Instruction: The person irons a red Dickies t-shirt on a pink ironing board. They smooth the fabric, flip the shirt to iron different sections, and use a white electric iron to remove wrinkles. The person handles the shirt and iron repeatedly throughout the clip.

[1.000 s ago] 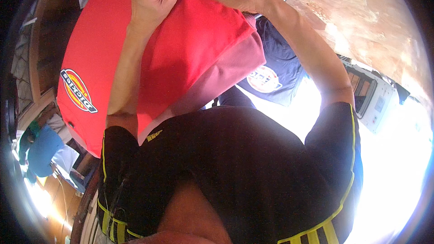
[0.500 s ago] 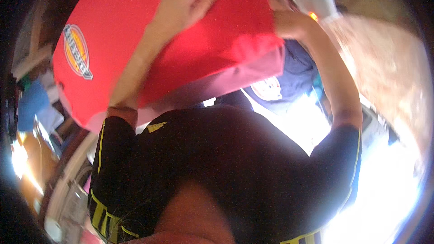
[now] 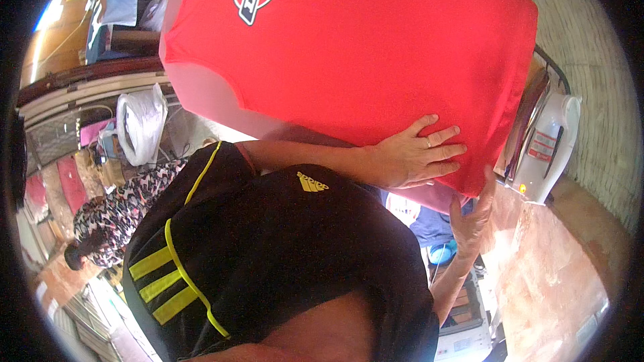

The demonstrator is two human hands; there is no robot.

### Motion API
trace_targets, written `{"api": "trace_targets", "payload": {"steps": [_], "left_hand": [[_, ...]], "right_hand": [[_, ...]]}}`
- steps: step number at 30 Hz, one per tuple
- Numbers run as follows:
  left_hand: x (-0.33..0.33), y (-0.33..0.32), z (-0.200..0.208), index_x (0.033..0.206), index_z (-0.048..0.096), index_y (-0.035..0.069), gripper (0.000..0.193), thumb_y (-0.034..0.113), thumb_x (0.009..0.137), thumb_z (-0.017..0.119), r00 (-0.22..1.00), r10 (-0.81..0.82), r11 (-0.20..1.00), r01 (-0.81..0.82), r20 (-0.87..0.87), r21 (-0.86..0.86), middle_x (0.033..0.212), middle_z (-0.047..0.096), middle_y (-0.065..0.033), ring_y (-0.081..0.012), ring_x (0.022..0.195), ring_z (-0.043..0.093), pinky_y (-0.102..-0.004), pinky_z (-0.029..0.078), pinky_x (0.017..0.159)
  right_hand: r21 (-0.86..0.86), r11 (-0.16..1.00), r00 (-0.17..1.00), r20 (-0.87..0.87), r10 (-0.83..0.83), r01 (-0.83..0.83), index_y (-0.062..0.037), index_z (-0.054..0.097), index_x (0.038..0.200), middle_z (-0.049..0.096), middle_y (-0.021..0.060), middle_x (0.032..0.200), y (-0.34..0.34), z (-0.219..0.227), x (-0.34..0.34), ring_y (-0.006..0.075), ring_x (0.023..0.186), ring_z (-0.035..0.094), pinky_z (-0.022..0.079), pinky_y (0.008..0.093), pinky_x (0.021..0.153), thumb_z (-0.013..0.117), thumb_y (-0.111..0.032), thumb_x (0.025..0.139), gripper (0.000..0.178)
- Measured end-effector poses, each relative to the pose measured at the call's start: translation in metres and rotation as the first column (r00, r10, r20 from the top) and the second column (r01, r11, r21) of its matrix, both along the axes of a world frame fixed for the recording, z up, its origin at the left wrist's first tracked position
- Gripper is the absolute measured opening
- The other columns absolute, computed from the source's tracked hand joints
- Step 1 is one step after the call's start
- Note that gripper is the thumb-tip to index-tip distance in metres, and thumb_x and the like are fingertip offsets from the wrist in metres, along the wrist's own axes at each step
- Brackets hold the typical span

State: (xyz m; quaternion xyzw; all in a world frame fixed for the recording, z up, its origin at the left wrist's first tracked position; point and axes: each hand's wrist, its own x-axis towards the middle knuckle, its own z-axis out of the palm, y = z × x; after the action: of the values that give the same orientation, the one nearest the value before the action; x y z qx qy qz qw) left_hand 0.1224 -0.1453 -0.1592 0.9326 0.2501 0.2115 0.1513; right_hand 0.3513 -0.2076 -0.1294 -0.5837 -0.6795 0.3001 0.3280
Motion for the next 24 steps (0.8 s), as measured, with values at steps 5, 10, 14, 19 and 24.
{"api": "trace_targets", "payload": {"steps": [5, 10, 14, 19, 24], "left_hand": [[-0.035, 0.012, -0.006, 0.134, 0.056, 0.016, 0.062, 0.048, 0.082, 0.068, 0.999, -0.02, 0.997, 0.022, 0.026, -0.072, 0.15, 0.041, -0.0105, -0.0322, 0.144, 0.031, -0.0586, 0.022, 0.113], [-0.172, 0.0, 0.027, 0.136, 0.055, 0.015, 0.075, 0.056, 0.075, 0.072, 0.932, 0.349, 0.931, -0.357, -0.101, -0.075, 0.148, 0.044, -0.0121, -0.0345, 0.141, 0.036, -0.059, 0.029, 0.108], [-0.28, -0.012, 0.039, 0.13, 0.059, 0.014, 0.071, 0.052, 0.072, 0.075, 0.755, 0.633, 0.768, -0.639, -0.169, 0.024, 0.14, 0.049, -0.0114, -0.0343, 0.134, 0.041, -0.0558, 0.031, 0.105], [-0.392, -0.033, 0.04, 0.128, 0.061, 0.013, 0.066, 0.046, 0.071, 0.073, 0.61, 0.77, 0.637, -0.749, -0.185, 0.183, 0.136, 0.052, -0.012, -0.0357, 0.13, 0.045, -0.0526, 0.033, 0.104], [-0.479, -0.022, 0.016, 0.124, 0.062, 0.011, 0.05, 0.012, 0.075, 0.057, 0.562, 0.827, 0.55, -0.801, -0.02, 0.236, 0.131, 0.055, -0.0144, -0.0373, 0.125, 0.049, -0.05, 0.038, 0.102]], "right_hand": [[-0.1, 0.988, 0.976, 0.197, -0.095, 0.116, -0.0018, 0.068, 0.11, 0.059, 0.0225, 0.11, 0.003, -0.003, -0.003, 0.0405, 0.104, 0.059, 0.049, 0.0454, 0.089, 0.056, 0.003, 0.081, 0.033], [0.204, 0.979, 0.927, 0.368, -0.072, -0.005, -0.0004, 0.067, 0.109, 0.056, 0.0185, 0.11, 0.006, -0.003, 0.004, 0.0346, 0.104, 0.057, 0.047, 0.0431, 0.09, 0.053, 0.004, 0.087, 0.026], [0.283, 0.956, 0.905, 0.384, -0.184, 0.075, 0.0015, 0.063, 0.11, 0.05, 0.0209, 0.12, 0.008, -0.009, -0.003, 0.0374, 0.112, 0.052, 0.045, 0.0471, 0.095, 0.055, -0.001, 0.092, 0.02], [0.301, 0.94, 0.876, 0.396, -0.275, 0.159, 0.0, 0.061, 0.116, 0.049, 0.0217, 0.121, 0.004, -0.024, -0.017, 0.0389, 0.115, 0.052, 0.044, 0.0482, 0.099, 0.054, 0.005, 0.084, 0.033], [0.409, 0.906, 0.832, 0.463, -0.306, 0.106, -0.0012, 0.061, 0.116, 0.048, 0.024, 0.123, 0.011, -0.021, -0.034, 0.0419, 0.117, 0.051, 0.043, 0.0475, 0.101, 0.053, 0.009, 0.075, 0.043]]}}
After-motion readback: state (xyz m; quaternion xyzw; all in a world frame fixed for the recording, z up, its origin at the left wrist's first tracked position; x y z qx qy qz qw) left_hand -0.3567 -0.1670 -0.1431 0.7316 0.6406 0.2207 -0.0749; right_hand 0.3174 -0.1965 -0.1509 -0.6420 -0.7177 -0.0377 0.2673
